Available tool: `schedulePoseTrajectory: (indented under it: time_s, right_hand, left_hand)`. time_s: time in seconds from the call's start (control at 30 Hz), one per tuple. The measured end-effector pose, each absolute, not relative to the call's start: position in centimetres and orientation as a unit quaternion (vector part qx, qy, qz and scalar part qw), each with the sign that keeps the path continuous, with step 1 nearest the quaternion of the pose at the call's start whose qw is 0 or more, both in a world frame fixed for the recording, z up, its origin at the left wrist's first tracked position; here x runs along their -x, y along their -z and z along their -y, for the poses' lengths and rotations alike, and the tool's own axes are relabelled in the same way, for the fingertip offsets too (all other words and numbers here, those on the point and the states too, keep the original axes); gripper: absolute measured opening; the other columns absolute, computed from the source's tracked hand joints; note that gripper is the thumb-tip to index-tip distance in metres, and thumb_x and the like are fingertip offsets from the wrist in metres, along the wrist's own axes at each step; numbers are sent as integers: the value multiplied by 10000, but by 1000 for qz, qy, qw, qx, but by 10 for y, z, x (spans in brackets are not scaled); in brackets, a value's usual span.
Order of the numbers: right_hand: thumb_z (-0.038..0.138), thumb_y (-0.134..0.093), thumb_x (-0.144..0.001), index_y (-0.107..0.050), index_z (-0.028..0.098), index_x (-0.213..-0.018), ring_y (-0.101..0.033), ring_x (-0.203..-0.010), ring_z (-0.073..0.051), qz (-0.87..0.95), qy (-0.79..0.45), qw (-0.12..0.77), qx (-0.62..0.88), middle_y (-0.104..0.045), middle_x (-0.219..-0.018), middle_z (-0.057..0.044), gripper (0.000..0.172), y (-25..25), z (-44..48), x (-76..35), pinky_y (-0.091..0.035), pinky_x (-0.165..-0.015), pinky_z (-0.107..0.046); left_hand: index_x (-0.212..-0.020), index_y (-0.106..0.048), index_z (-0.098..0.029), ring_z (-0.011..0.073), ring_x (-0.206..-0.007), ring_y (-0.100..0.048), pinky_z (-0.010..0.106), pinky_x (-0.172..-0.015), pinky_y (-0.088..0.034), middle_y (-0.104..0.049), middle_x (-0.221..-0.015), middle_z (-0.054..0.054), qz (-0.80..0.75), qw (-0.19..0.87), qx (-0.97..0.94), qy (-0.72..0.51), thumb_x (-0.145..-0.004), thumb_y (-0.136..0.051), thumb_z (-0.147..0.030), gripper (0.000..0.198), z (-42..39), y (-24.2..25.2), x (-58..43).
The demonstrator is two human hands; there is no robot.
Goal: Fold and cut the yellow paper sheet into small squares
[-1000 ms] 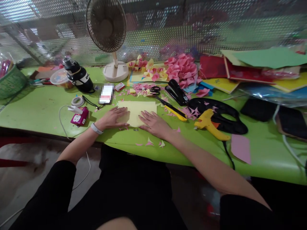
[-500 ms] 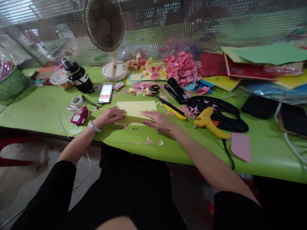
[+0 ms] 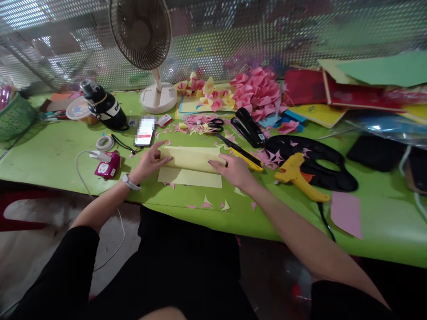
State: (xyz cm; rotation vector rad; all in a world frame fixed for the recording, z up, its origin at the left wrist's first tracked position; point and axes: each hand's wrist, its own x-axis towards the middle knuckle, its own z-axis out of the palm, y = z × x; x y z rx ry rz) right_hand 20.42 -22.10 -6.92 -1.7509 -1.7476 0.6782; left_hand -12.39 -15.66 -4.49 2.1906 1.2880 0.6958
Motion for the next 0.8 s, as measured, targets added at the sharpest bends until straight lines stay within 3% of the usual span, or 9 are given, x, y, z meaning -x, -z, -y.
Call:
schedulePoseTrajectory:
  time_s: [0.07,0.13,0.2,0.27,0.37,0.5,0.63,0.73,0.8]
  right_hand:
    - [831,-582,-872,-759,187,-986,-672,-738,-283,649,-249,289,659,-758,-865,-120,677,70,218,-205,-542,-721,-429]
    - [826,-551,-885,-747,191,-940,-645,-689,-270,649,-244,289,660,-722,-771,-91,667,69,216,-207,-527,-694,-414]
    - [812,-572,-879,-740,206,-912,-641,-686,-265,649,-254,290,656,-710,-748,-74,630,67,215,-209,-530,-689,-406]
    - [796,-629,-852,-744,218,-910,-658,-716,-269,643,-275,295,650,-732,-780,-74,592,67,215,-211,-546,-698,-404]
    - [789,-691,-812,-758,226,-927,-686,-758,-276,617,-308,326,647,-764,-842,-77,578,69,216,-213,-572,-710,-415]
    - [793,-702,-808,-739,210,-940,-708,-792,-273,498,-226,502,671,-766,-858,-74,599,66,214,-211,-604,-764,-455]
    - [702,-721,-863,-711,216,-982,-744,-918,-294,436,-101,652,612,-791,-977,-100,501,61,219,-211,-623,-864,-496]
    - [540,-678,-965,-742,247,-1055,-761,-979,-319,569,-160,562,578,-803,-1061,-123,313,66,231,-214,-634,-899,-515]
    - [452,-606,-1012,-762,258,-1161,-757,-1090,-340,695,-210,443,526,-799,-1171,-126,290,70,239,-216,-633,-960,-542]
  left_hand:
    - [-1613,-435,-178,299,-1156,-722,436,-928,-606,-723,-1305,177,-456,145,-840,-257,-993,-728,-405,723,159,41,117]
    - [-1597,-464,-210,351,-1499,-509,568,-1206,-441,-527,-1608,192,-399,41,-883,-242,-1025,-671,-421,645,164,39,109]
    - [-1573,-500,-228,337,-1633,-309,604,-1330,-229,-376,-1729,155,-335,-29,-919,-205,-1056,-605,-460,577,171,40,99]
    - [-1607,-460,-220,310,-1663,-239,586,-1363,-118,-324,-1757,145,-286,-62,-942,-164,-1059,-564,-541,643,180,46,89]
    - [-1660,-385,-192,308,-1667,-225,553,-1372,-77,-304,-1760,169,-242,-76,-957,-139,-1032,-509,-686,808,191,59,78]
    - [-1723,-250,-265,325,-1681,-156,585,-1369,-44,-229,-1790,127,-256,-63,-952,-153,-1029,-492,-706,857,194,67,74]
    - [-1691,-311,-264,308,-1650,-276,570,-1361,-180,-356,-1742,137,-255,-22,-945,-205,-1071,-502,-595,728,186,58,84]
    - [-1659,-347,-262,275,-1578,-422,538,-1315,-332,-510,-1637,131,-292,27,-919,-263,-1084,-519,-513,651,176,41,100]
    - [-1661,-339,-262,317,-1600,-377,591,-1309,-320,-484,-1649,138,-366,38,-879,-304,-1049,-570,-544,712,169,28,111]
